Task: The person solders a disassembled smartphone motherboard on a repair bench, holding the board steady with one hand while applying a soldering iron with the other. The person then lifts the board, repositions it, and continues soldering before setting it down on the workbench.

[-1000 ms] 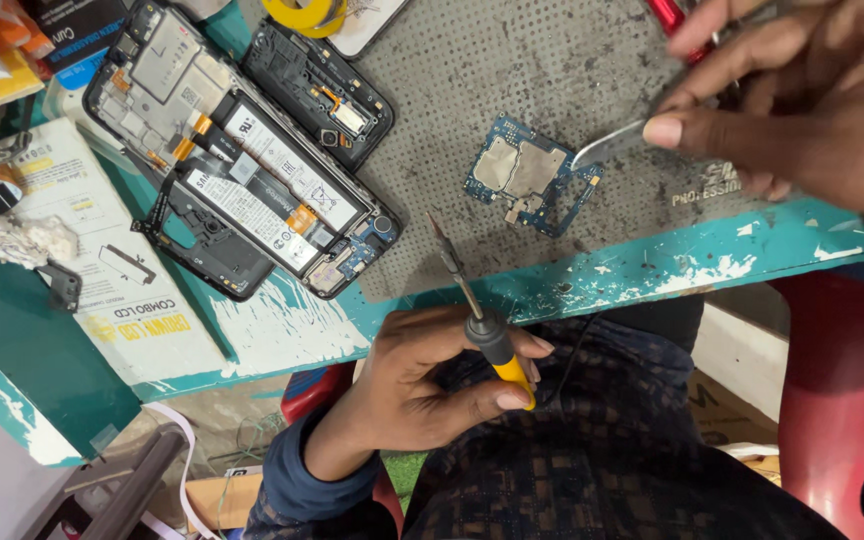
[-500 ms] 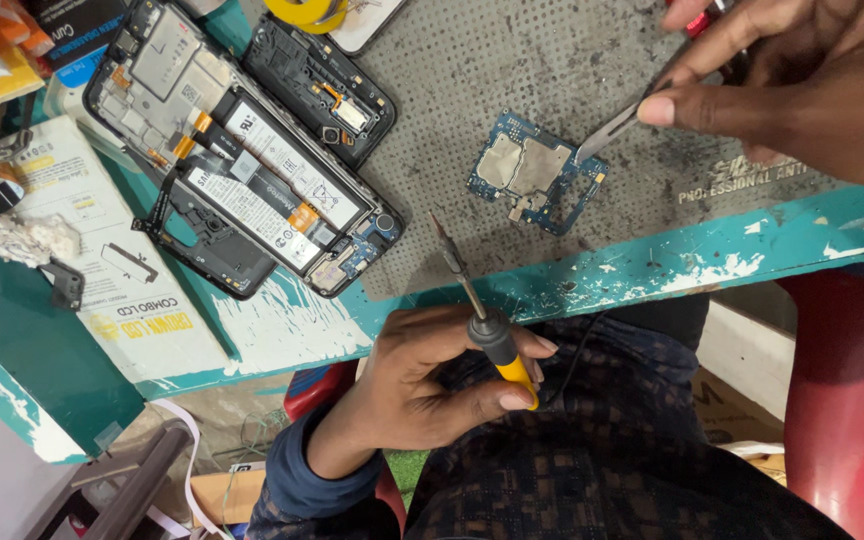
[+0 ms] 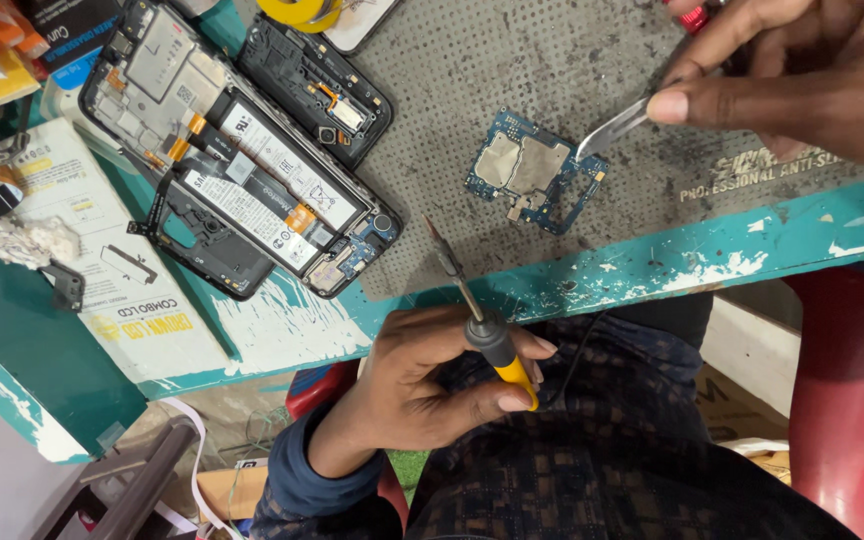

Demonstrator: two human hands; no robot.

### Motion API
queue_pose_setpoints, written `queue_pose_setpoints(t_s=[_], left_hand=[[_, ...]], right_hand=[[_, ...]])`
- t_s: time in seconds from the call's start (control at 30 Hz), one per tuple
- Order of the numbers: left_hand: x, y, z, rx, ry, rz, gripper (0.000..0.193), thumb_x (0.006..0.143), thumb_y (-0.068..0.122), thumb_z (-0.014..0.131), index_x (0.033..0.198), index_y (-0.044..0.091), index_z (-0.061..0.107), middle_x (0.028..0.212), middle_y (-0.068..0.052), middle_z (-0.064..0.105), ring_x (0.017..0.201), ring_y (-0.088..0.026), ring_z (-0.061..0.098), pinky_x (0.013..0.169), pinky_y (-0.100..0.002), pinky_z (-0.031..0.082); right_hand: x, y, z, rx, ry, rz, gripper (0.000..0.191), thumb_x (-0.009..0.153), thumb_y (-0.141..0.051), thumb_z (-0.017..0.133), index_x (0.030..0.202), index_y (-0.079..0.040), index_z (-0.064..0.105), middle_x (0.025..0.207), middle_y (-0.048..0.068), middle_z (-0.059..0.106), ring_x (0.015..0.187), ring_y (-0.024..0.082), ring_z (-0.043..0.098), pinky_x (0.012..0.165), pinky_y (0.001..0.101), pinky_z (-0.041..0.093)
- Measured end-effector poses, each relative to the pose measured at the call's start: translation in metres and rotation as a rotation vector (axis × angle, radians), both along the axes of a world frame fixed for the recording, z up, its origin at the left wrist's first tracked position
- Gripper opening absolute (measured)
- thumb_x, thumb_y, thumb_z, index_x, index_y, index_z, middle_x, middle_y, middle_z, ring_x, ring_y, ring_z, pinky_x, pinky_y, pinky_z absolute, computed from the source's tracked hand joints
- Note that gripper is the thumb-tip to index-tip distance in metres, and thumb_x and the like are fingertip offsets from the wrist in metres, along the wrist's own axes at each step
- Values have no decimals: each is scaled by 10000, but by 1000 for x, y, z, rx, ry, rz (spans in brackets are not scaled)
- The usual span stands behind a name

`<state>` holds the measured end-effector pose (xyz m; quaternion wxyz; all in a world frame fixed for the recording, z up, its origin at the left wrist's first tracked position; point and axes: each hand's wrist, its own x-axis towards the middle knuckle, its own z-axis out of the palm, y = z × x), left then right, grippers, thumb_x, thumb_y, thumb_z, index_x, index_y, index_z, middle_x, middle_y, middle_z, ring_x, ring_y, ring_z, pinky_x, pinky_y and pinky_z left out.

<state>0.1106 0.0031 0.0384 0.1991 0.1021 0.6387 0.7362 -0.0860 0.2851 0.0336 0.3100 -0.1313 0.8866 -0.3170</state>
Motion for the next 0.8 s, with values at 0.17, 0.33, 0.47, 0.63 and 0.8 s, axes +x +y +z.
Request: queue_pose_setpoints(t_s=[0.17,0.33,0.47,0.63,0.8], left_hand=[[0,-1,-2,4,-6,-8,308,1012,271,796,1250,90,724,969,8,781,911,-121,790,846,-248,598],[1,0,-2,17,-22,-2,310,1015,276,795,1257,95,724,967,10,781,907,-118,790,843,-244,600],[0,0,-3,6,-10,-1,305,1010,268,795,1246,87,725,957,7,780,899,-121,787,840,-247,596],[1,1,-1,18,-22,5,302,1013,268,798,1240,82,725,958,2,780,902,-124,792,845,-248,607],[0,1,1,25,-14,8,307,1016,269,793,1244,76,723,961,2,779,911,-126,791,853,-249,608]], right_hand=[[-1,5,-5,-56,18,49,175,928,-217,810,974,-51,779,566,92,586,431,101,589,488,211,452],[-1,4,-10,-33,40,54,174,933,-210,796,932,-39,765,1001,51,703,445,101,582,425,235,451],[-1,3,-9,-59,62,55,153,924,-207,800,928,-58,764,1175,91,729,445,95,560,399,230,424],[-1,2,-5,-73,70,80,139,915,-190,795,942,-56,768,1024,128,694,468,81,563,403,224,389],[2,-2,-1,-137,61,37,127,918,-157,818,951,-47,763,1121,99,697,494,71,500,405,201,346]])
